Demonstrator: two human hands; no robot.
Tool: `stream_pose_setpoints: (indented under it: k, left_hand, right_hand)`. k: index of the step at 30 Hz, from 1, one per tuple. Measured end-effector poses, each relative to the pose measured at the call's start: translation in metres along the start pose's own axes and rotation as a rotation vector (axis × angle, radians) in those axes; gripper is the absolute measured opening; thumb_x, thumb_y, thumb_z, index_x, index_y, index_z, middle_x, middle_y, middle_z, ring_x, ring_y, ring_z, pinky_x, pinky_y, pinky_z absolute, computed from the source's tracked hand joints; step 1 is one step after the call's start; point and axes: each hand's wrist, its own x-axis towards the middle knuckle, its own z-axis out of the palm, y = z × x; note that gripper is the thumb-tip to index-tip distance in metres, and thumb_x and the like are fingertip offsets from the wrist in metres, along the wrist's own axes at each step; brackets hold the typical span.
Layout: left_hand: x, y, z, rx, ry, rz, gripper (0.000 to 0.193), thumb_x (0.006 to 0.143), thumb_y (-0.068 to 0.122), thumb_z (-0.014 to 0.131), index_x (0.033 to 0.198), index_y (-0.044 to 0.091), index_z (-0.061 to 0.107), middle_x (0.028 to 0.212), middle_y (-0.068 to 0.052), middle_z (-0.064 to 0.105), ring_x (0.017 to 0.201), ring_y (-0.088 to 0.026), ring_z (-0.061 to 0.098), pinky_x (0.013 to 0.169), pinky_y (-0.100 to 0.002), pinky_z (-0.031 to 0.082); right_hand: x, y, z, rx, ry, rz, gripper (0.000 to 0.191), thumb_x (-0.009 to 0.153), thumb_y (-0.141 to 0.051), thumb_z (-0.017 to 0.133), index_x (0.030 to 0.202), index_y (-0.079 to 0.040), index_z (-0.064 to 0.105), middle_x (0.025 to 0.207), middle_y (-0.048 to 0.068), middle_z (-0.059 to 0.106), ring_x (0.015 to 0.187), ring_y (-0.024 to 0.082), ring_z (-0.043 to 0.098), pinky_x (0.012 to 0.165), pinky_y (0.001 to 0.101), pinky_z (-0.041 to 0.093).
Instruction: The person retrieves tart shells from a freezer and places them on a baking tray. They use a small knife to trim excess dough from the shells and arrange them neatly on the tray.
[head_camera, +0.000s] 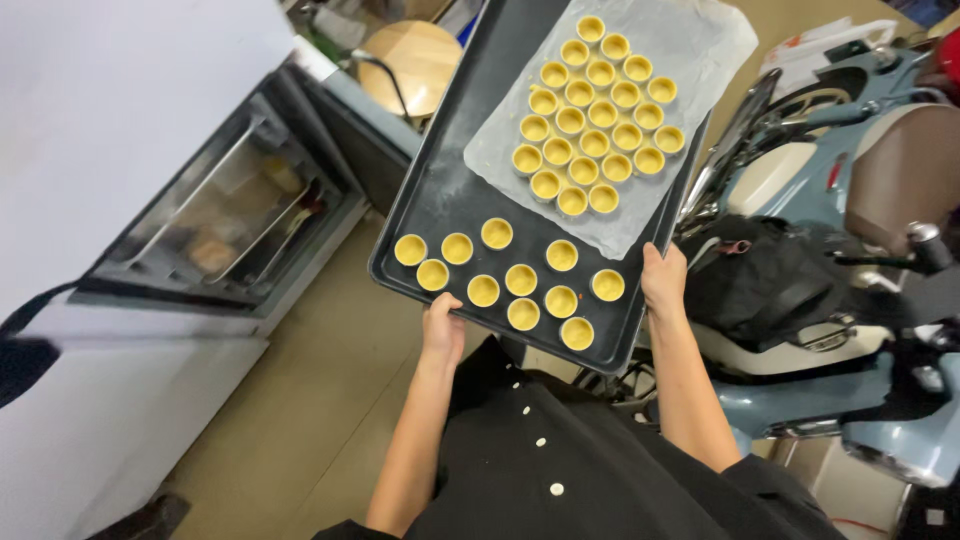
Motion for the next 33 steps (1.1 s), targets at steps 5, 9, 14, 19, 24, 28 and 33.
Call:
stream_pose_setpoints:
  k: [5, 9, 14, 19, 24, 28, 33]
  left_hand:
    - [0.032, -0.044, 0.073, -0.308, -0.118, -0.057, 0.049, 0.079, 0.014, 0.052, 0.126, 0.001, 0.056, 0.128, -0.012, 0.062, 0.122, -0.030, 0.055, 0.108, -0.045, 0.043]
    - [0.056, -0.059, 0.105, -0.273, -0.155, -0.073, 0.053, 0.076, 0.015, 0.051, 0.128, 0.003, 0.056, 0.128, -0.010, 0.063, 0.121, -0.028, 0.057, 0.106, -0.046, 0.043]
    - [0.065, -0.075, 0.096, -0.199, -0.104, -0.063, 0.046, 0.082, 0.014, 0.054, 0.126, 0.001, 0.057, 0.128, -0.011, 0.061, 0.122, -0.028, 0.056, 0.107, -0.046, 0.043]
    - [0.035, -0.082, 0.081, -0.106, -0.034, -0.033, 0.039, 0.085, 0.011, 0.056, 0.122, -0.004, 0.056, 0.130, -0.013, 0.062, 0.123, -0.028, 0.057, 0.110, -0.046, 0.041]
    - [0.006, -0.079, 0.087, -0.146, 0.079, -0.096, 0.050, 0.077, 0.009, 0.053, 0.126, -0.001, 0.057, 0.127, -0.011, 0.062, 0.120, -0.028, 0.057, 0.107, -0.045, 0.042]
    - [0.007, -0.076, 0.094, -0.158, 0.130, -0.096, 0.049, 0.077, 0.007, 0.053, 0.125, -0.003, 0.056, 0.125, -0.013, 0.063, 0.119, -0.031, 0.057, 0.106, -0.048, 0.043]
    - [0.025, -0.073, 0.100, -0.118, 0.143, 0.007, 0.046, 0.077, 0.003, 0.054, 0.122, -0.004, 0.059, 0.125, -0.012, 0.064, 0.119, -0.029, 0.059, 0.106, -0.047, 0.045]
  right_hand:
    - [0.060, 0.007, -0.034, -0.050, 0.058, -0.032, 0.020, 0.100, -0.012, 0.060, 0.103, 0.007, 0.066, 0.089, 0.008, 0.069, 0.079, 0.013, 0.060, 0.072, 0.0304, 0.049]
    - [0.101, 0.018, -0.042, 0.094, 0.042, -0.072, 0.019, 0.099, -0.009, 0.058, 0.108, 0.005, 0.067, 0.095, 0.004, 0.070, 0.083, 0.010, 0.061, 0.075, 0.0279, 0.050]
    - [0.112, 0.045, -0.047, 0.193, -0.006, -0.035, 0.019, 0.100, -0.008, 0.056, 0.110, 0.004, 0.067, 0.096, -0.001, 0.068, 0.085, 0.007, 0.059, 0.077, 0.0256, 0.048]
    - [0.107, 0.056, -0.057, 0.114, -0.018, -0.019, 0.017, 0.103, -0.011, 0.060, 0.102, 0.005, 0.065, 0.088, -0.002, 0.062, 0.079, 0.007, 0.052, 0.072, 0.0266, 0.045]
    - [0.110, 0.034, -0.057, 0.086, -0.089, 0.006, 0.018, 0.101, -0.013, 0.059, 0.103, 0.004, 0.065, 0.086, -0.002, 0.062, 0.077, 0.006, 0.053, 0.071, 0.0260, 0.046]
    - [0.124, 0.015, -0.044, 0.211, -0.153, -0.016, 0.020, 0.099, -0.013, 0.058, 0.108, 0.003, 0.065, 0.093, -0.003, 0.067, 0.081, 0.005, 0.056, 0.075, 0.0244, 0.047]
    - [0.154, 0.014, -0.029, 0.076, -0.169, -0.003, 0.018, 0.101, -0.012, 0.059, 0.106, 0.005, 0.066, 0.089, 0.001, 0.066, 0.079, 0.007, 0.055, 0.072, 0.0260, 0.047]
